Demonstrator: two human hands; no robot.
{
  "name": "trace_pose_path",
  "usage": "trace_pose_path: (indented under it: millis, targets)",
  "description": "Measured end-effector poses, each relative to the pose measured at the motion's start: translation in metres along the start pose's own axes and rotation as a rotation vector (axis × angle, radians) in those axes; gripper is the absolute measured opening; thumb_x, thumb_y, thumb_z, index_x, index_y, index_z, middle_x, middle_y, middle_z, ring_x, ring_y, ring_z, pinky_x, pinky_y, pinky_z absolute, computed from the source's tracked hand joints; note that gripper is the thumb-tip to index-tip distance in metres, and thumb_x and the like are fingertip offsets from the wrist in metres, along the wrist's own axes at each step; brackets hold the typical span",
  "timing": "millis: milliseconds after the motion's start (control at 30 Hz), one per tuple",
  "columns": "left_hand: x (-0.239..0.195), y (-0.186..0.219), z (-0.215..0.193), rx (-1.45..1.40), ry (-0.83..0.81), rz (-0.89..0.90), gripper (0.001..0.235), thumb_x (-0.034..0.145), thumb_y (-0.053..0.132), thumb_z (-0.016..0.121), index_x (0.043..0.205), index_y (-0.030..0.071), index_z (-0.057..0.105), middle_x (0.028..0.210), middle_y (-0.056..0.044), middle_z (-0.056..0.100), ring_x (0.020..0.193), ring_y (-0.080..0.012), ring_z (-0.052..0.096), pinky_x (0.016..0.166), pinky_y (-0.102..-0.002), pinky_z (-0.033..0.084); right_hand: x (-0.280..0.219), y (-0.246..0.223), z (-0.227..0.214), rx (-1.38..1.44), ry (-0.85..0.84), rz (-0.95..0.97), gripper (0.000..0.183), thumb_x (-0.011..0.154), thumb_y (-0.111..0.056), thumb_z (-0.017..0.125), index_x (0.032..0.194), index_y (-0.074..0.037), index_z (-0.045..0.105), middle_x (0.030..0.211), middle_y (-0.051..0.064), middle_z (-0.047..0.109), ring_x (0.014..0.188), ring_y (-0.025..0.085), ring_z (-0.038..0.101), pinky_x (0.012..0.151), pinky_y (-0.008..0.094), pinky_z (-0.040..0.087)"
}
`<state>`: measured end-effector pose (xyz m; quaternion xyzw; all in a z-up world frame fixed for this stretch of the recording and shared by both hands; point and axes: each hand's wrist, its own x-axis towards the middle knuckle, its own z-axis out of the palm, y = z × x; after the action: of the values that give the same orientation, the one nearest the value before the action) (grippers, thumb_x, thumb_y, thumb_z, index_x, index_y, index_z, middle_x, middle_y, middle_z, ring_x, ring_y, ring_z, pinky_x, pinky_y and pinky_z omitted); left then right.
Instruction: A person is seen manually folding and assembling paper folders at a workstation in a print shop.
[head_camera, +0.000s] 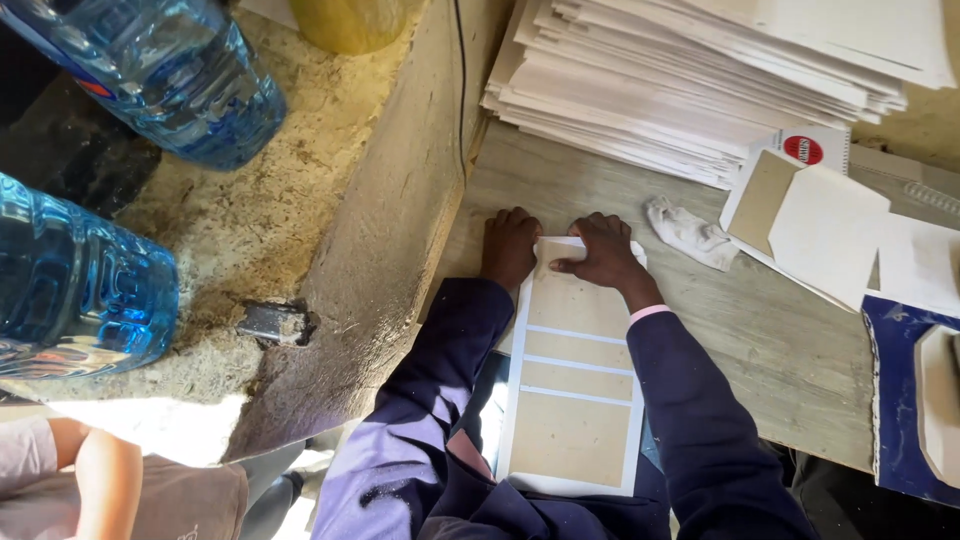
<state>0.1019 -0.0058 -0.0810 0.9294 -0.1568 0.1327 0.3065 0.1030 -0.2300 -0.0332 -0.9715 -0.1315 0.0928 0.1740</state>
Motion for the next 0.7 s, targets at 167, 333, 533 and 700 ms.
trace_pose_path:
  millis: [167,333,533,700]
  targets:
    - [-0.043,0.023,0.039,0.370,0.000,0.170,0.017,0.097,0.020,0.067,0.110,0.016,0.077,0.107,-0.003,0.067,0.103,-0.0243,0.062,0.097,-0.051,0.039,0.003,-0.006,0.024,-0.081,0.090,0.064,0.050,0.081,-0.047,0.090,0.118,-0.025,0.064,0.121,0.004,0.060,0.126,0.034,0.054,0.119,0.057,0.028]
    - [-0.043,0.050,0.005,0.275,0.192,0.180,0.029,0.101,0.016,0.067,0.127,0.003,0.071,0.123,-0.017,0.066,0.123,-0.0348,0.060,0.112,-0.055,0.040,-0.039,-0.030,0.063,-0.302,0.383,-0.036,0.032,0.103,-0.031,0.069,0.130,-0.014,0.072,0.124,0.013,0.067,0.116,0.034,0.063,0.114,0.050,0.039]
    - [-0.044,0.049,0.013,0.189,0.279,0.204,0.026,0.097,0.014,0.066,0.119,0.005,0.078,0.125,-0.015,0.076,0.125,-0.0333,0.069,0.118,-0.050,0.041,-0.040,-0.001,0.063,-0.159,0.453,-0.142,0.023,0.105,-0.027,0.068,0.123,-0.018,0.079,0.125,0.012,0.070,0.115,0.035,0.066,0.108,0.047,0.048]
    - [-0.042,0.042,0.029,0.229,0.393,0.215,0.022,0.088,0.005,0.072,0.107,0.007,0.083,0.115,-0.013,0.081,0.113,-0.0304,0.075,0.110,-0.049,0.048,-0.068,-0.008,0.019,-0.259,0.293,0.039,0.078,0.100,-0.061,0.068,0.151,-0.002,0.062,0.153,0.027,0.061,0.144,0.042,0.058,0.127,0.054,0.036]
